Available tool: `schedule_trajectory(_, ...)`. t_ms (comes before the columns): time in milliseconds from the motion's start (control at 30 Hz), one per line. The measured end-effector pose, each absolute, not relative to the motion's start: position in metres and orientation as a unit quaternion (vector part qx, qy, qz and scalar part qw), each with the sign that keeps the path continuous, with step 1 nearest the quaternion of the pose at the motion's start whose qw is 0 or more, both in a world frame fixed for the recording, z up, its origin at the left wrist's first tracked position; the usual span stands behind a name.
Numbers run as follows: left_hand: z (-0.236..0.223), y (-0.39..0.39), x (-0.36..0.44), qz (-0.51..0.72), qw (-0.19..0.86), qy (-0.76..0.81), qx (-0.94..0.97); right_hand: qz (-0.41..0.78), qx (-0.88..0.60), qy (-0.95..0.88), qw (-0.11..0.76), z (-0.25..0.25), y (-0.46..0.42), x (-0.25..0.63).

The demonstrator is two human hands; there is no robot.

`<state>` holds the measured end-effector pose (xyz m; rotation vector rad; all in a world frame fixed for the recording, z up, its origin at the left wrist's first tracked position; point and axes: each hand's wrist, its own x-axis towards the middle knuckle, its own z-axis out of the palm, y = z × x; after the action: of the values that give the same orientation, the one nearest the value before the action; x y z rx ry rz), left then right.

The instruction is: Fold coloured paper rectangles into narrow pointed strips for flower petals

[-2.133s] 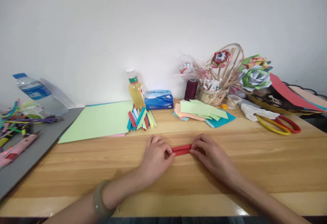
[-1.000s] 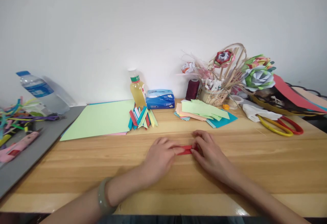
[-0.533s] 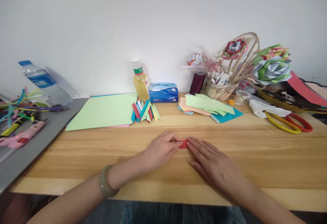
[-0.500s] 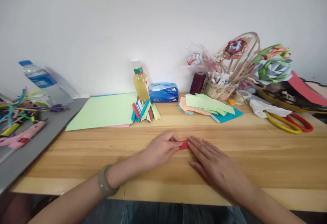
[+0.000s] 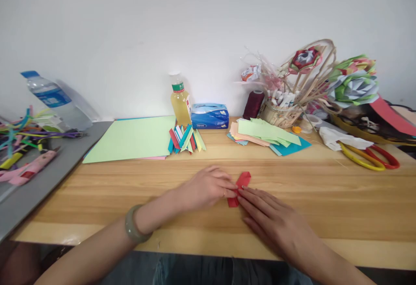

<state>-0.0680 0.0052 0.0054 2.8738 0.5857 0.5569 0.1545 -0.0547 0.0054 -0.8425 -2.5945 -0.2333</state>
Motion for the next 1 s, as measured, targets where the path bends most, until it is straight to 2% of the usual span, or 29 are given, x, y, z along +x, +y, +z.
schedule_trajectory(200, 0.008, 0.009, -0.058, 0.191, 0.086, 0.219, 0.953, 0.0, -0.29, -0.936, 0.197, 0.017, -0.052, 0.163)
schedule_trajectory(400, 0.009, 0.004, -0.056, 0.116, 0.094, 0.271, 0.951, 0.104, -0.474, -0.842, 0.236, 0.013, -0.034, 0.157)
schedule_trajectory(700, 0.011, 0.0, -0.057, 0.077, 0.124, 0.287, 0.947, 0.277, -0.498, -0.81, 0.14, 0.026, 0.01, 0.155)
schedule_trajectory(833, 0.012, -0.001, -0.056, 0.069, 0.128, 0.295, 0.944, 0.287, -0.484, -0.822, 0.094, 0.028, 0.021, 0.157)
schedule_trajectory(1000, 0.013, -0.003, -0.055, 0.072, 0.115, 0.29, 0.947, 0.254, -0.464, -0.845, 0.076, 0.026, 0.026, 0.158)
